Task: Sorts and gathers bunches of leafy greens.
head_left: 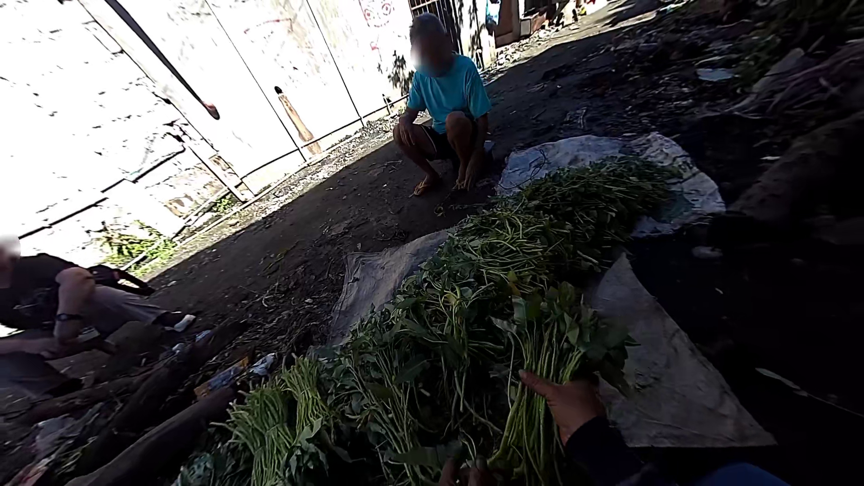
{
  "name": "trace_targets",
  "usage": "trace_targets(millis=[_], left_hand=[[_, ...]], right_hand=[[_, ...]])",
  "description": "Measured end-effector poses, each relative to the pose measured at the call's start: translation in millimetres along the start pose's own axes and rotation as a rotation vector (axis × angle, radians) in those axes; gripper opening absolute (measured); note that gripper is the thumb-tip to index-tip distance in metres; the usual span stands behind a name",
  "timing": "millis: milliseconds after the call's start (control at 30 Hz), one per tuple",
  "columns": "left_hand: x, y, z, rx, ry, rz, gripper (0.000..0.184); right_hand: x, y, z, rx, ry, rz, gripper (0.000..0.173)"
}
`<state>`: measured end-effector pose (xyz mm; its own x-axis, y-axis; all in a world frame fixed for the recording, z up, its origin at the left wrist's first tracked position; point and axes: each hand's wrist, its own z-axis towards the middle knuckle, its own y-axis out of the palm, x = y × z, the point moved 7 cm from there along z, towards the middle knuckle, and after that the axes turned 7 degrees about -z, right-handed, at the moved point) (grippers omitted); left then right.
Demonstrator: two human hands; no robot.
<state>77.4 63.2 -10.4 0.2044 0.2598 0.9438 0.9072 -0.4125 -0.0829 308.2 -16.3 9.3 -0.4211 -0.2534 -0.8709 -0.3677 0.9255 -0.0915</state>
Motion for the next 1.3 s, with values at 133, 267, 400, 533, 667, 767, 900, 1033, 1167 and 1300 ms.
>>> trace_targets(millis=[133,267,400,533,667,767,900,1033,1167,1300], left_hand=[[65,37,13,-0.051,0.205,0.026,0.042],[72,47,22,0.019,0.372,-0.023,0.011],[31,6,16,0.089,0.339,0.39,0.03],[13,16,14,-0.177,0.297,0.586,0.079],[30,52,16,-0.331,0.373,0.587,0.028],[34,57,19,-0.496,0.185,0.663,0.028],[-7,37,27,-0.765,-0.118,1.035,0.031],[-17,29,29,-0.776,0.053,1.005,0.043],[-7,46,30,-0.912,0.095,0.92,0.068],[-3,48,23,-1.024,0.09,0.658,0.048]], right_hand=[[-1,18,-31,-0.116,-0.1,-0.048,0.075],[3,18,-35,-0.132,-0.165,-0.017,0.069],[-2,2,-13,-0.046,-0.097,0.038,0.062],[-5,3,-5,-0.051,-0.051,0.011,0.06],[-6,6,-3,-0.043,-0.077,0.033,0.058],[-7,-3,-1,0.001,-0.052,0.07,0.061],[-3,-21,10,0.187,-0.056,0.101,0.064],[-13,-30,29,0.216,-0.105,0.017,0.07],[-10,-24,23,0.202,-0.103,0.055,0.074],[-13,-34,26,0.216,-0.095,0.115,0.082]])
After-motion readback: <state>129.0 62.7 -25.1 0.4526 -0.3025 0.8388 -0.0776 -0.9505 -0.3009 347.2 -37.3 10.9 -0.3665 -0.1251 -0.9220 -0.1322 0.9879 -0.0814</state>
